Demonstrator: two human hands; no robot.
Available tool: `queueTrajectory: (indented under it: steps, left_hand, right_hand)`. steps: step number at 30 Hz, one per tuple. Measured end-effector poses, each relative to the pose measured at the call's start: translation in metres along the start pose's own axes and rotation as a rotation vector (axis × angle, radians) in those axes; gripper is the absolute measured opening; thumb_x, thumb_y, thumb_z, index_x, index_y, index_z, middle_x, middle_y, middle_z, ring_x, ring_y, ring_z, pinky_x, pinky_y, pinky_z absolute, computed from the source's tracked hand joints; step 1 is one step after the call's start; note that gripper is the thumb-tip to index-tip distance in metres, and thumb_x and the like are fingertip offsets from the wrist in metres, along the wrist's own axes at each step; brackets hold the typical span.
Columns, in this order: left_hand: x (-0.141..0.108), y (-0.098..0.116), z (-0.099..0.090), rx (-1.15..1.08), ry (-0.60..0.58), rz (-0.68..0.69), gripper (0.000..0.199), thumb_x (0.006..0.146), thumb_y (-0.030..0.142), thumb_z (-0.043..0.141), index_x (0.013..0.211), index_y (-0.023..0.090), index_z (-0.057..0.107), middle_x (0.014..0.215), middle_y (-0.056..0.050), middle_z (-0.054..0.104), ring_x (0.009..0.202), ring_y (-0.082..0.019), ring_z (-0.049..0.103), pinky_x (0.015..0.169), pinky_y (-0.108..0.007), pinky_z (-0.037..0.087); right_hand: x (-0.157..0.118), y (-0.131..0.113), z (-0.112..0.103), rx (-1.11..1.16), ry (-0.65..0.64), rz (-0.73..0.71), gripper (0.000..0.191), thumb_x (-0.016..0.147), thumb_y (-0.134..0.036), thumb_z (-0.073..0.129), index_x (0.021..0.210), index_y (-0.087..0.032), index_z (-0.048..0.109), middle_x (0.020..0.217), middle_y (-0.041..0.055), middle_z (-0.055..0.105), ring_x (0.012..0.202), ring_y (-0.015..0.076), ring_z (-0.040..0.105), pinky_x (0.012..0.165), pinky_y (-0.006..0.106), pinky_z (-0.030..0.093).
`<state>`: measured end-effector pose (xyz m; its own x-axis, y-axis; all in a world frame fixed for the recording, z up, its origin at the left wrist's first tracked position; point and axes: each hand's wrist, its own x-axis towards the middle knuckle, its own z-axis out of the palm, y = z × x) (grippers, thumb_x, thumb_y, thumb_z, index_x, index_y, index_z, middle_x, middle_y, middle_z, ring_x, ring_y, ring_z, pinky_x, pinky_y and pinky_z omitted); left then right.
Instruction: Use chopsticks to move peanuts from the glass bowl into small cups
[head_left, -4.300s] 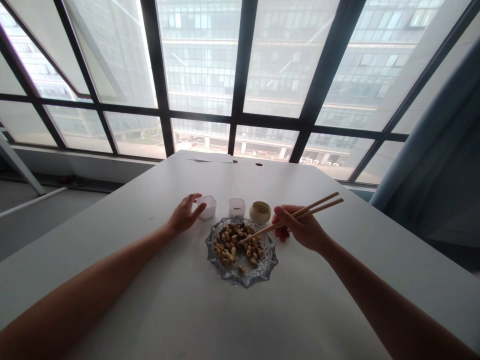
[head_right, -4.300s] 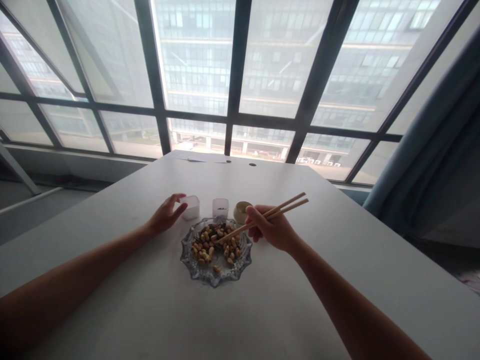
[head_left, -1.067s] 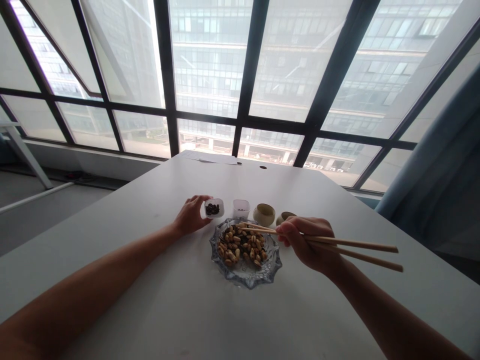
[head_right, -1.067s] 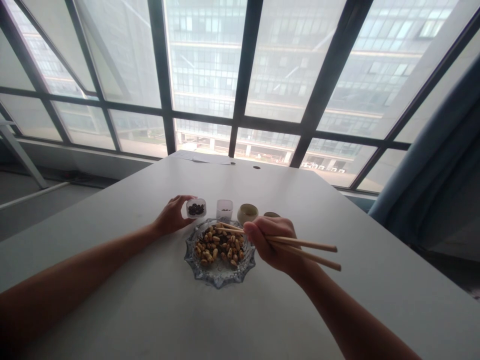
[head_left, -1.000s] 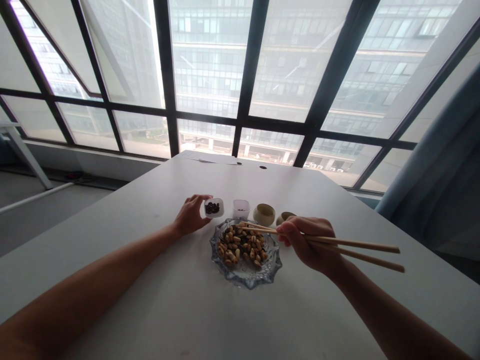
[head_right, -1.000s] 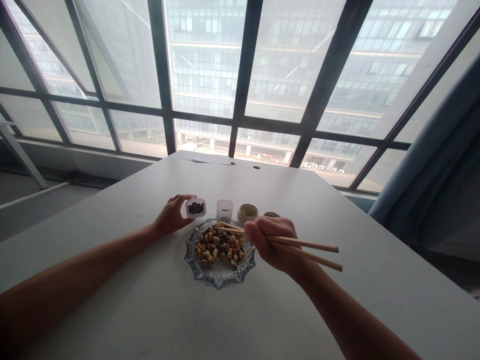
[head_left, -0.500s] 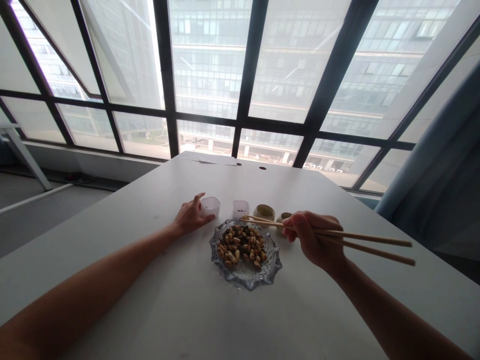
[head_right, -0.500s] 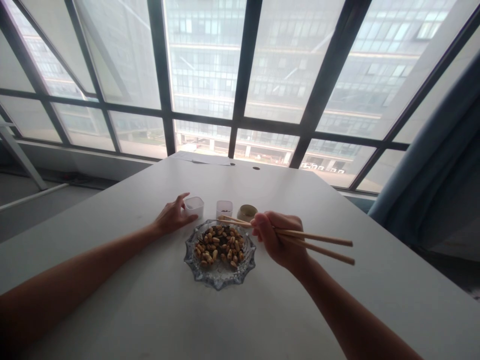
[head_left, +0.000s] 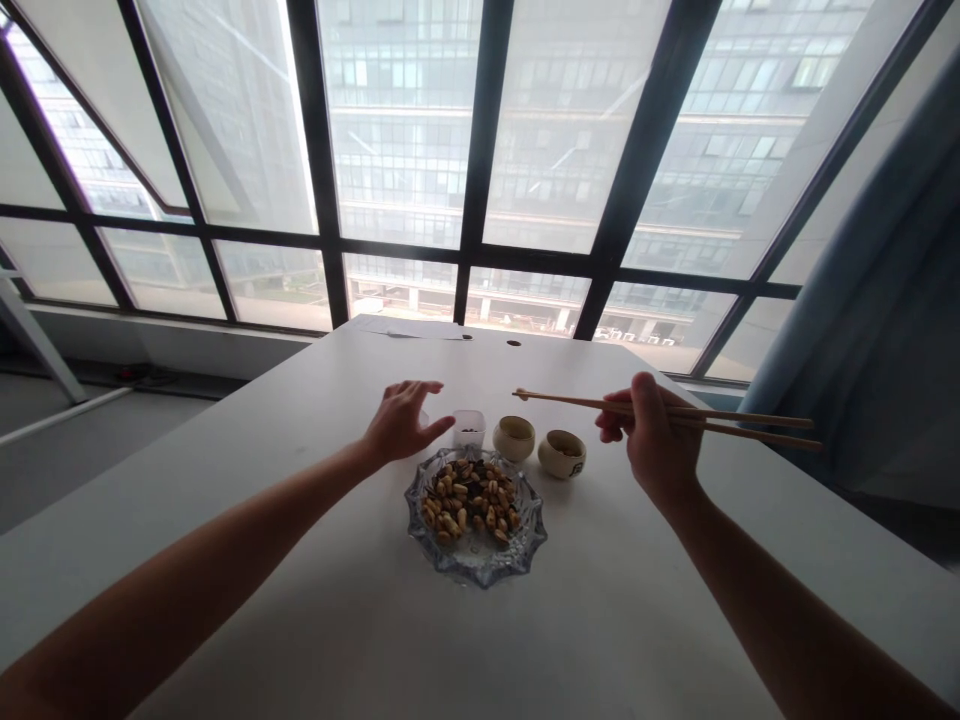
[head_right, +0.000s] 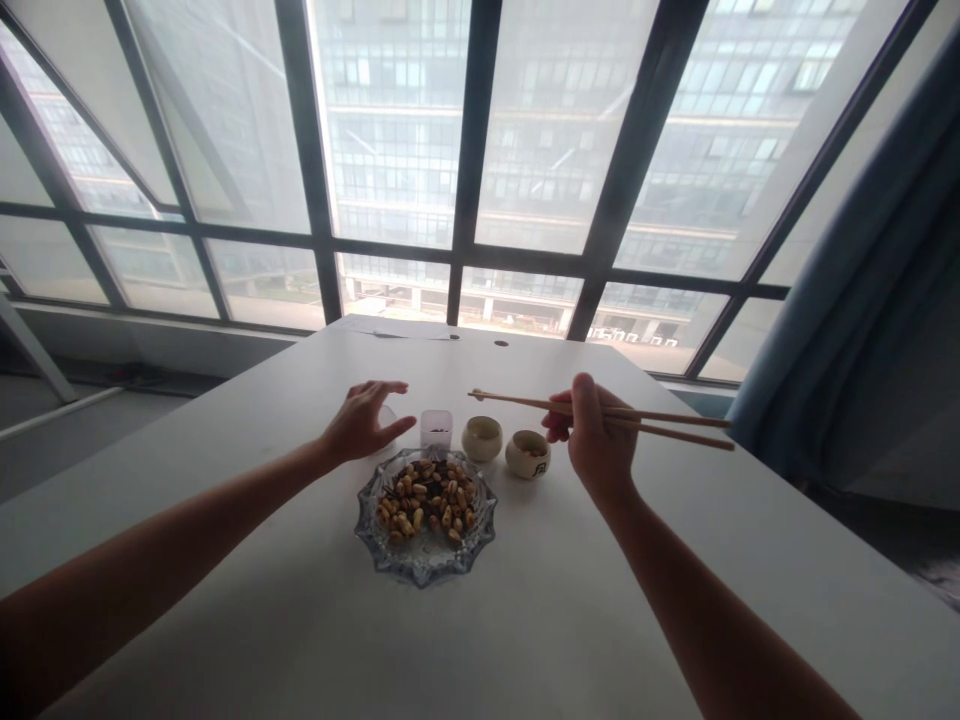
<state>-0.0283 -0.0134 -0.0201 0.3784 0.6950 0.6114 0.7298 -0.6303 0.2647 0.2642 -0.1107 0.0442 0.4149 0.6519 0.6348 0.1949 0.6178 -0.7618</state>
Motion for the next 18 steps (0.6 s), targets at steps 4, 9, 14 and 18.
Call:
queueTrajectory:
  steps: [4,9,14,18]
  left_hand:
    - [0.032,0.046,0.027,-0.001,-0.216,0.121,0.060,0.084,0.056,0.060,0.130,0.018,0.056,0.129,-0.014,0.065,0.123,-0.034,0.055,0.111,-0.053,0.031]
    - [0.072,0.086,0.059,0.080,-0.498,0.146,0.075,0.080,0.063,0.060,0.138,0.016,0.049,0.134,-0.018,0.061,0.131,-0.034,0.049,0.115,-0.056,0.021]
    - [0.094,0.102,0.074,0.224,-0.732,0.038,0.071,0.074,0.068,0.065,0.124,0.019,0.060,0.123,-0.017,0.068,0.121,-0.035,0.058,0.109,-0.052,0.032]
    - [0.090,0.102,0.077,0.253,-0.711,0.126,0.071,0.065,0.064,0.074,0.119,0.020,0.062,0.119,-0.014,0.069,0.107,-0.033,0.065,0.101,-0.046,0.041]
  right_hand:
    - [0.008,0.005,-0.007,0.016,0.071,-0.001,0.047,0.085,-0.057,0.064,0.062,-0.016,0.067,0.043,0.0010,0.061,0.032,0.0114,0.053,0.033,0.023,0.041]
    - [0.018,0.006,-0.016,0.031,0.142,-0.010,0.046,0.085,-0.055,0.065,0.061,-0.016,0.066,0.042,0.0000,0.060,0.032,0.0115,0.054,0.033,0.023,0.042]
    - [0.026,0.010,-0.025,0.034,0.159,-0.027,0.045,0.087,-0.053,0.064,0.062,-0.016,0.067,0.043,0.0000,0.060,0.031,0.0106,0.053,0.032,0.022,0.040]
    - [0.030,0.013,-0.029,0.030,0.161,-0.026,0.047,0.087,-0.055,0.063,0.062,-0.016,0.066,0.042,0.0004,0.060,0.031,0.0101,0.052,0.032,0.021,0.039]
